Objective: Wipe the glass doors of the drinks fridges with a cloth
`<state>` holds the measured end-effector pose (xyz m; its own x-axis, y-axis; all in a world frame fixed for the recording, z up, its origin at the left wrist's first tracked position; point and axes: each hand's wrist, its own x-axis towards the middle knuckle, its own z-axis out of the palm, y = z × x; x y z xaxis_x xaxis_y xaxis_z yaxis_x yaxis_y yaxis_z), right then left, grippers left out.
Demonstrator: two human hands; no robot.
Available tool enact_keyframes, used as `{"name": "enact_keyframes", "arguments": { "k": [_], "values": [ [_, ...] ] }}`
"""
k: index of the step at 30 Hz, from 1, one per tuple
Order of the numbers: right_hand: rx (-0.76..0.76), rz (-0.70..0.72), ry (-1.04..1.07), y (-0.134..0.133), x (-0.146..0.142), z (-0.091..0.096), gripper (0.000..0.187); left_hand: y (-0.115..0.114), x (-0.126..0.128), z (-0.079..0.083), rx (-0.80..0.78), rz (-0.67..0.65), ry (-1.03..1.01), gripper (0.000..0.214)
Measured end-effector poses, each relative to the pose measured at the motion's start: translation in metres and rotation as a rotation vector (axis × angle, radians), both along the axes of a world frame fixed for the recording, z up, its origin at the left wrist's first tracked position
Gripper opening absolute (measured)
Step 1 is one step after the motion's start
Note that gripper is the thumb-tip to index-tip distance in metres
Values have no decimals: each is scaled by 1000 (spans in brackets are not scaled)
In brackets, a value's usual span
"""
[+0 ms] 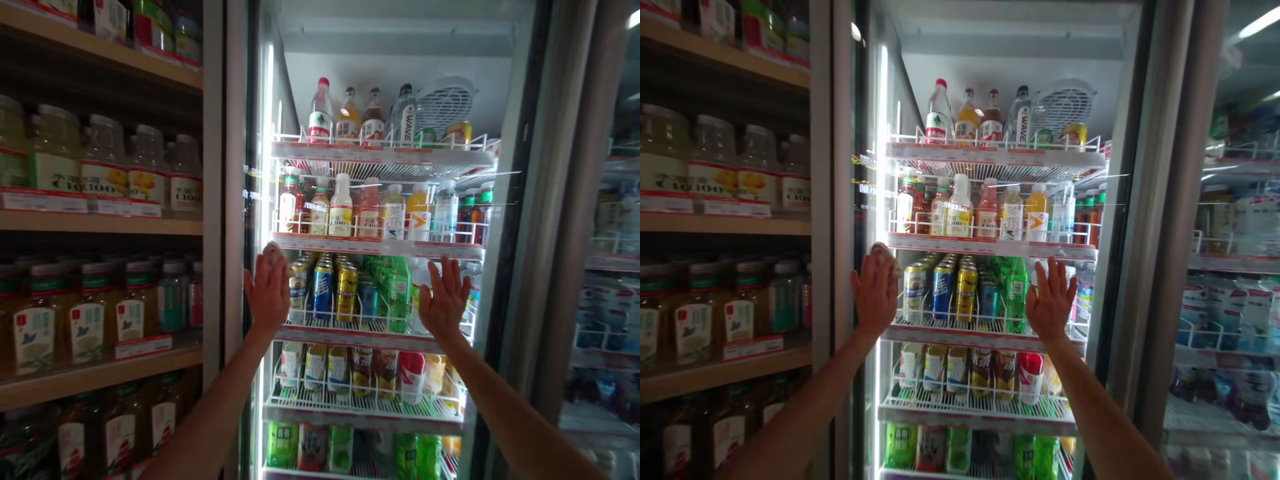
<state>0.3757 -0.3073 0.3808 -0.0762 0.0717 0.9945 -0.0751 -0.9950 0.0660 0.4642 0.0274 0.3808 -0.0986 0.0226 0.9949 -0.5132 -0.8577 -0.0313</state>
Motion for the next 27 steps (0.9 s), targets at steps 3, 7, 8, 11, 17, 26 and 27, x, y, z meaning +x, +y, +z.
{"name": "enact_keyframes", "arguments": {
  "k": [3, 7, 8, 11, 17, 26, 27],
  "values": [
    [6, -6, 0, 0, 1, 0, 56, 12, 1, -6, -155, 23, 44, 48],
    [-9, 1, -15, -2, 1, -1, 55, -26, -16, -32, 207, -36, -26, 49],
    [-15, 1, -22, -2, 1, -1, 55, -34, -19, -36, 294, -52, -45, 49],
    [-23, 0, -28, -2, 1, 0, 55, -35, -19, -33, 318, -45, -65, 49],
    [5, -7, 4, 0, 0, 0, 58, -37, -15, -10, 117, -33, -84, 55],
    [30, -8, 26, 2, -1, 0, 53, -47, -14, 21, 66, -17, -73, 49],
    [34, -5, 30, 2, -1, 0, 53, -47, -14, 22, 48, -15, -61, 49]
  ]
}}
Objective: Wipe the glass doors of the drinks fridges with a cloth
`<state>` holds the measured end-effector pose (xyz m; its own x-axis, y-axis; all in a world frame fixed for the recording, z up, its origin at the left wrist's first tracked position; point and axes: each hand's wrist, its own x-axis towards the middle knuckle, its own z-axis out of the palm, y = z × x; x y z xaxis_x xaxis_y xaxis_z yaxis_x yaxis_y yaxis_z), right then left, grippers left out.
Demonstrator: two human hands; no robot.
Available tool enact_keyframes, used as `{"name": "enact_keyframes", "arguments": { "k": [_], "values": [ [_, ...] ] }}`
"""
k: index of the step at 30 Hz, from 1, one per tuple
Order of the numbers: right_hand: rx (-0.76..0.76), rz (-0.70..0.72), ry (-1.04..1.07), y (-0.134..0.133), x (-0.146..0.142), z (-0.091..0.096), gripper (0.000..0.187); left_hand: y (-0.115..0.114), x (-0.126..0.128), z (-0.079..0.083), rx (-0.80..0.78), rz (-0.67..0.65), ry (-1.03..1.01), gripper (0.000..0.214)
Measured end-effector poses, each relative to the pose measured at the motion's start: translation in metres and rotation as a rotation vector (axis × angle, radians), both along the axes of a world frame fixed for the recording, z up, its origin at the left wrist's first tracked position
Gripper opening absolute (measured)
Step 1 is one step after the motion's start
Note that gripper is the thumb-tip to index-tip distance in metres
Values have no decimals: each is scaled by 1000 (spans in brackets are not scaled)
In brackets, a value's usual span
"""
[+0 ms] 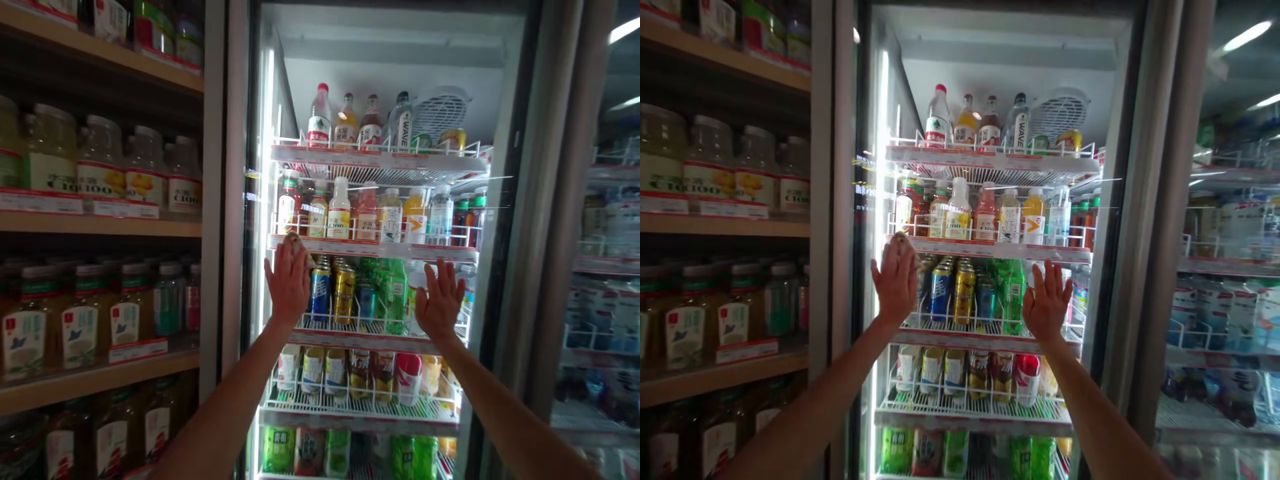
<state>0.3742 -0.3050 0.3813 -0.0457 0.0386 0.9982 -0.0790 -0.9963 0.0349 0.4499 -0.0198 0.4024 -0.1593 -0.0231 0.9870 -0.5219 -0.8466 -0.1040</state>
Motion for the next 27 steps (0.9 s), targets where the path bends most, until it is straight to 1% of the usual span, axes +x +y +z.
{"name": "enact_keyframes", "arguments": {
  "k": [1, 4, 5, 6, 7, 8, 11, 12, 13, 16, 17, 18, 19, 22, 23, 24, 25, 26, 27],
  "values": [
    [2, 1, 1, 0, 0, 0, 53, -3, -1, -2, 44, -6, -4, 49],
    [4, 3, 1, 1, -1, 0, 52, -22, -8, -14, 358, -42, -75, 48],
    [8, 4, 2, 1, -1, 0, 52, -27, -9, -15, 434, -47, -97, 47],
    [12, 5, 0, 1, -1, 0, 51, -30, -10, -13, 461, -46, -107, 45],
    [16, 6, -2, 1, -1, 0, 50, -30, -9, -9, 435, -40, -103, 43],
    [17, 8, -1, 1, -1, 0, 50, -28, -8, -3, 363, -30, -90, 42],
    [11, 8, -8, 1, 1, 0, 51, -22, -6, 15, 82, -8, -35, 41],
    [7, 8, -13, 1, 1, 0, 51, -24, -7, 17, 56, -8, -30, 41],
    [4, 9, -18, 1, 1, 0, 51, -28, -8, 16, 95, -12, -45, 42],
    [-9, 17, -28, 1, 0, 0, 50, -40, -11, 8, 405, -34, -145, 42],
    [-13, 22, -29, 0, 0, 0, 49, -40, -10, 7, 462, -35, -156, 42],
    [-15, 25, -27, 0, 0, 0, 49, -35, -8, 9, 459, -32, -144, 43],
    [-15, 28, -25, 0, 0, 0, 49, -28, -4, 14, 394, -27, -113, 43],
    [-8, 29, -18, 1, 0, 0, 50, 0, 8, 35, 34, -12, -24, 45],
    [-5, 28, -15, 1, 0, 0, 50, 5, 10, 40, -61, -5, -13, 46],
    [-3, 29, -14, 1, 0, 0, 51, 6, 11, 43, -105, 4, -13, 46],
    [-2, 31, -12, 1, -1, 0, 52, 3, 9, 44, -86, 15, -25, 46],
    [-2, 33, -11, 1, -1, 0, 52, -4, 7, 42, -6, 25, -47, 45],
    [-2, 36, -12, 1, -1, 0, 52, -11, 4, 40, 111, 33, -77, 45]
  ]
}}
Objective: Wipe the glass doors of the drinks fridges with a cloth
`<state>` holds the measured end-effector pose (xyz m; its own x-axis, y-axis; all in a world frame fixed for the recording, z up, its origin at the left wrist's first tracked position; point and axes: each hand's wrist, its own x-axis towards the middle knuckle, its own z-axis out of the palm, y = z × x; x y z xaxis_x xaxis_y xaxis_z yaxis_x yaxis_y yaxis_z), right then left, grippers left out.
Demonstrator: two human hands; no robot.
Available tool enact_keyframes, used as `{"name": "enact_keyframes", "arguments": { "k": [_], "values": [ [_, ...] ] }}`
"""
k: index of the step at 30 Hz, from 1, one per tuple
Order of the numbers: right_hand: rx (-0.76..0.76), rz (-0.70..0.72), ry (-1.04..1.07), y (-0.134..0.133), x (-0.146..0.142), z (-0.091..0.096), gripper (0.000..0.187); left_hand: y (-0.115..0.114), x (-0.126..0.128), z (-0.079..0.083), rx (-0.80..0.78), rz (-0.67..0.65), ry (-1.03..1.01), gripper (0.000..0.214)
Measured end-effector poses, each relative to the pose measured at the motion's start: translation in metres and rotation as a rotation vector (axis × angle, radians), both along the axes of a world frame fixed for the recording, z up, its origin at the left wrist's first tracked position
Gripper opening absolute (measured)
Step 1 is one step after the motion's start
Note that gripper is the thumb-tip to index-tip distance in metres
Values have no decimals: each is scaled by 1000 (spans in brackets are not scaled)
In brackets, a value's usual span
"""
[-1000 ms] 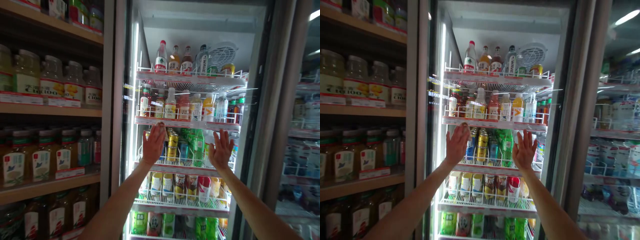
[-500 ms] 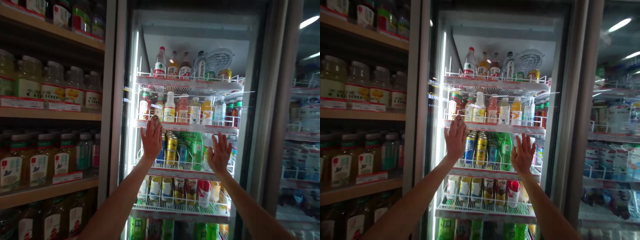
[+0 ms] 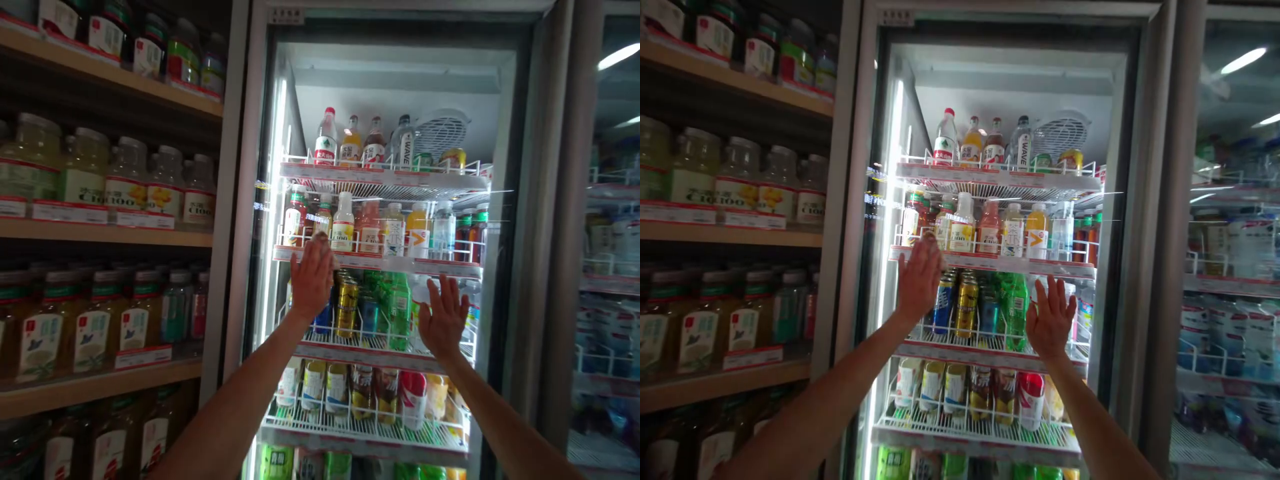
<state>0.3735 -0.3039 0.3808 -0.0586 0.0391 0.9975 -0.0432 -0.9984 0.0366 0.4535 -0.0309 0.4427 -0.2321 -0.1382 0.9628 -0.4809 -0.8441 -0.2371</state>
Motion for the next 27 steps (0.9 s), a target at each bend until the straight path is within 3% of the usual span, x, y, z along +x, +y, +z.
{"name": "enact_keyframes", "arguments": {
  "k": [3, 4, 7, 9, 11, 14, 16, 21, 23, 27],
  "values": [
    [-5, 11, -7, -1, 0, 0, 52, -12, -5, 0, 254, 19, -62, 41],
    [-9, 14, -10, -1, 0, 0, 51, -8, -4, 5, 224, 19, -54, 41],
    [-17, 20, -24, 0, 1, 0, 50, 14, 4, 25, -119, 6, 26, 42],
    [-18, 23, -29, 1, 1, 0, 50, 20, 7, 31, -253, 2, 60, 44],
    [-16, 26, -28, 2, 0, 1, 50, 11, 5, 28, -157, 17, 41, 45],
    [-18, 40, -31, 2, -1, 0, 51, -13, -1, 17, 163, 39, -55, 43],
    [-31, 47, -43, 1, 0, 0, 52, -16, -1, 19, 221, 40, -83, 42],
    [-95, -14, -80, -3, 5, -1, 55, -2, 3, 40, -139, 23, 12, 45],
    [-81, -20, -68, -4, 5, -1, 55, -12, 1, 37, -50, 22, -42, 45],
    [-89, 7, -56, -5, 3, -1, 58, -33, -4, 22, 295, 33, -163, 43]
  ]
}}
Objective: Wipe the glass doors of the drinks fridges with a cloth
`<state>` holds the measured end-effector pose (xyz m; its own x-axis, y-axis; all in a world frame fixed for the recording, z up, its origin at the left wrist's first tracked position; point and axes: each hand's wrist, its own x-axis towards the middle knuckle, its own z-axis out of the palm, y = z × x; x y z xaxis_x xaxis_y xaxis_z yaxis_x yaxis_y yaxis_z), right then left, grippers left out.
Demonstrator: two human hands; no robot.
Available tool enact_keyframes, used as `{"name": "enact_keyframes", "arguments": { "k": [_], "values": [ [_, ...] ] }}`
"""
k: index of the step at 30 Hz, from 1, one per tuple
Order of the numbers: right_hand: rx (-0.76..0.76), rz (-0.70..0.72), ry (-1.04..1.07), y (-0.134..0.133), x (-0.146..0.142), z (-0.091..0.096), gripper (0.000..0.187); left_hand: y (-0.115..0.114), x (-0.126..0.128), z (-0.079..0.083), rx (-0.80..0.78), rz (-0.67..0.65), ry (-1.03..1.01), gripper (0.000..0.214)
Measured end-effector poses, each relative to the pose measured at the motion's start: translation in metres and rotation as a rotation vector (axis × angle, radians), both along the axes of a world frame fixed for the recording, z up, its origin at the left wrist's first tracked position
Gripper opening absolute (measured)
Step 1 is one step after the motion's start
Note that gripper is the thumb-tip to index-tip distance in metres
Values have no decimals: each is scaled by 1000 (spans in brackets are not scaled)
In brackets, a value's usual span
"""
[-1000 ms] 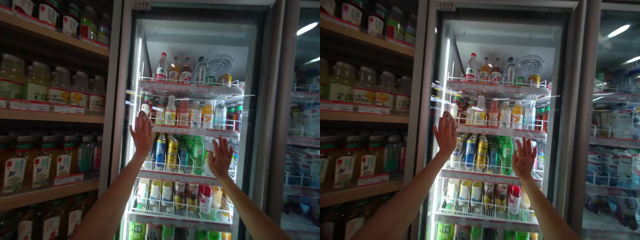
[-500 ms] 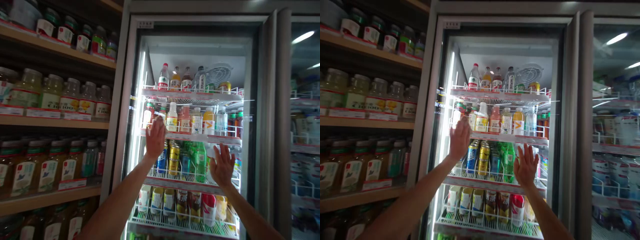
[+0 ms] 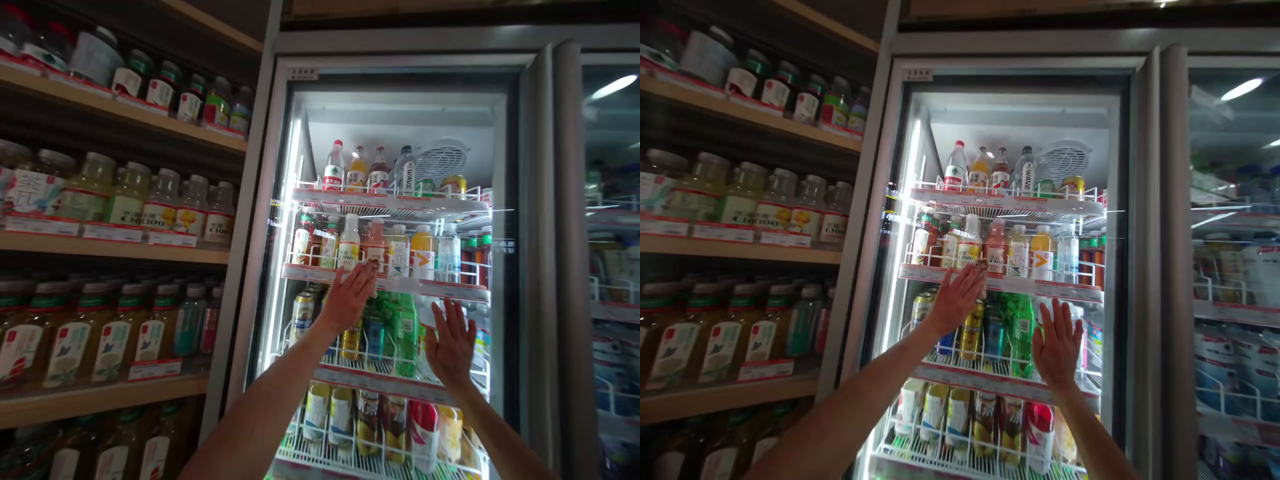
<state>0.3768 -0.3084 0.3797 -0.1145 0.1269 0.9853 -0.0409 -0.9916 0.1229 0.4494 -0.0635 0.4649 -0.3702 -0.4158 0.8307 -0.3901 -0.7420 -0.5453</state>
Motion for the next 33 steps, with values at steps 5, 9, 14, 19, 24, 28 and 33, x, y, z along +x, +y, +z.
{"name": "enact_keyframes", "arguments": {
  "k": [5, 9, 14, 19, 24, 28, 33],
  "values": [
    [-24, -16, 5, -2, 0, -1, 59, 28, 8, 11, -293, -37, 167, 46],
    [13, -5, 15, -1, -1, -2, 59, 15, 4, 7, -309, -32, 166, 45],
    [14, -3, 34, -1, -2, -2, 60, -7, -1, 7, 106, -18, 90, 45],
    [-16, -12, 6, -4, 0, -2, 61, 5, 2, 20, -388, -83, 224, 47],
    [-14, -36, 6, -5, 1, -2, 58, -24, -10, -10, 61, -41, 132, 48],
    [-23, -48, 0, -5, 1, -2, 57, -11, -9, -5, -11, -12, 165, 44],
    [8, -23, 21, -3, -1, -2, 58, -3, -14, -23, -144, -33, 163, 44]
  ]
}}
